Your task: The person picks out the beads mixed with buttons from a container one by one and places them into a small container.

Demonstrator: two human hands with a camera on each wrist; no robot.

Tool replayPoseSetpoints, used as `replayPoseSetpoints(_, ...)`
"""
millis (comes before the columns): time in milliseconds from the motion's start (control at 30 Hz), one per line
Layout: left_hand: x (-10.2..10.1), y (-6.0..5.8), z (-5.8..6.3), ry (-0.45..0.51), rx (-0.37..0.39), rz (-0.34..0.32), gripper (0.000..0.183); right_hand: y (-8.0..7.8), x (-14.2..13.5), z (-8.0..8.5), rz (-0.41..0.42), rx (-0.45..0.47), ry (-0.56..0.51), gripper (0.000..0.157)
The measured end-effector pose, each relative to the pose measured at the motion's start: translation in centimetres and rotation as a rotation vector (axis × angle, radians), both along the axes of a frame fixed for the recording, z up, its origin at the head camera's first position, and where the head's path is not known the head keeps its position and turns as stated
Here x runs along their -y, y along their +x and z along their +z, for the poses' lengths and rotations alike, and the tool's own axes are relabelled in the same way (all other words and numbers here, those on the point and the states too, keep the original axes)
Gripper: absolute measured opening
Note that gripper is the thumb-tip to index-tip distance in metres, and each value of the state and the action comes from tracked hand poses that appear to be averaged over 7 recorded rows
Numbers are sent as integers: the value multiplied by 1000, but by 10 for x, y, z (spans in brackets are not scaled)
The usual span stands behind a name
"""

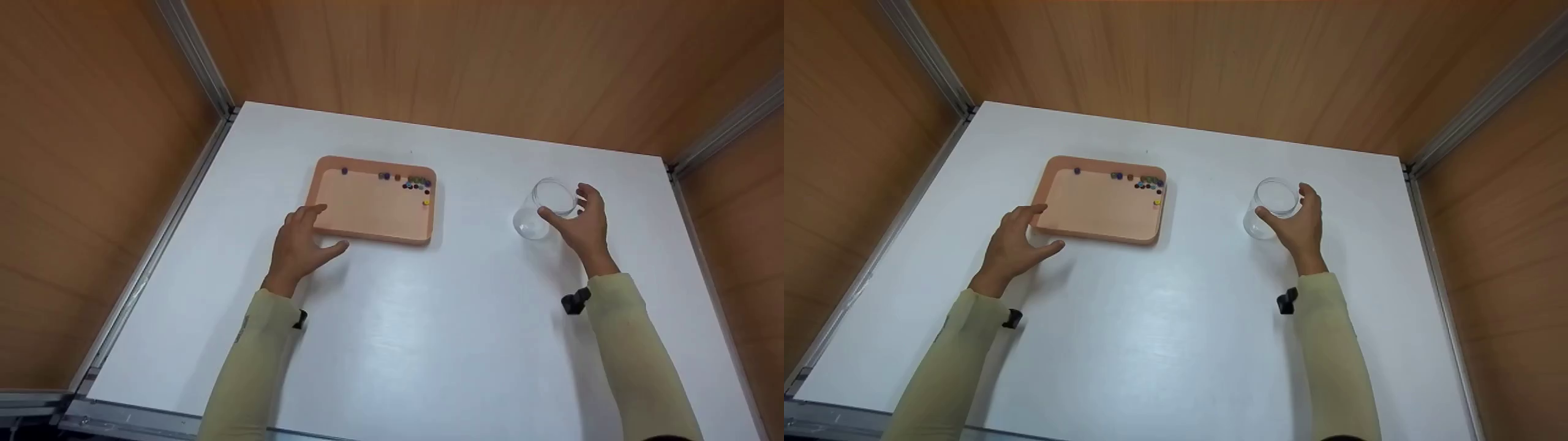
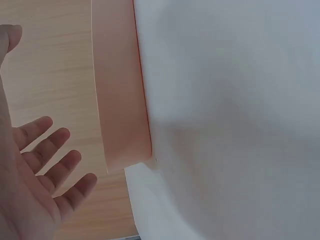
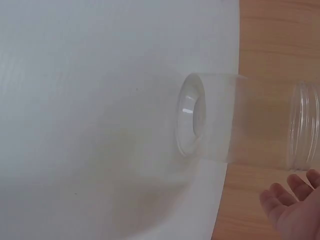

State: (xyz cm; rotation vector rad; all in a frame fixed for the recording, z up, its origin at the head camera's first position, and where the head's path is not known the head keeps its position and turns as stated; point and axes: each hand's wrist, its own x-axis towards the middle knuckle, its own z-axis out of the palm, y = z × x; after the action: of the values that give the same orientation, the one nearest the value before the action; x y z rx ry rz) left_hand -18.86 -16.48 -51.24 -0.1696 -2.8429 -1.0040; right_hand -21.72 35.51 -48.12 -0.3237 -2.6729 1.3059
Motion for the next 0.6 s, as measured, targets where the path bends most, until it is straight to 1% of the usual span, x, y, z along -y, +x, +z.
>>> replayPoseSetpoints(133,-1,-4,-2,45,26,10,82,-7,1,-2,-9,7,-4,108)
replayPoseSetpoints(233,-2,-8,-3,95,69,20,79,-10,3,-4,-19,34,6,108)
replayPoseSetpoints(367,-4,-18,-3,161,110,31,74,-13,4,-7,-42,46,12,105)
replayPoseSetpoints(600,-9,-36,0,193,155,81,69,-17,7,-11,-63,42,7,105)
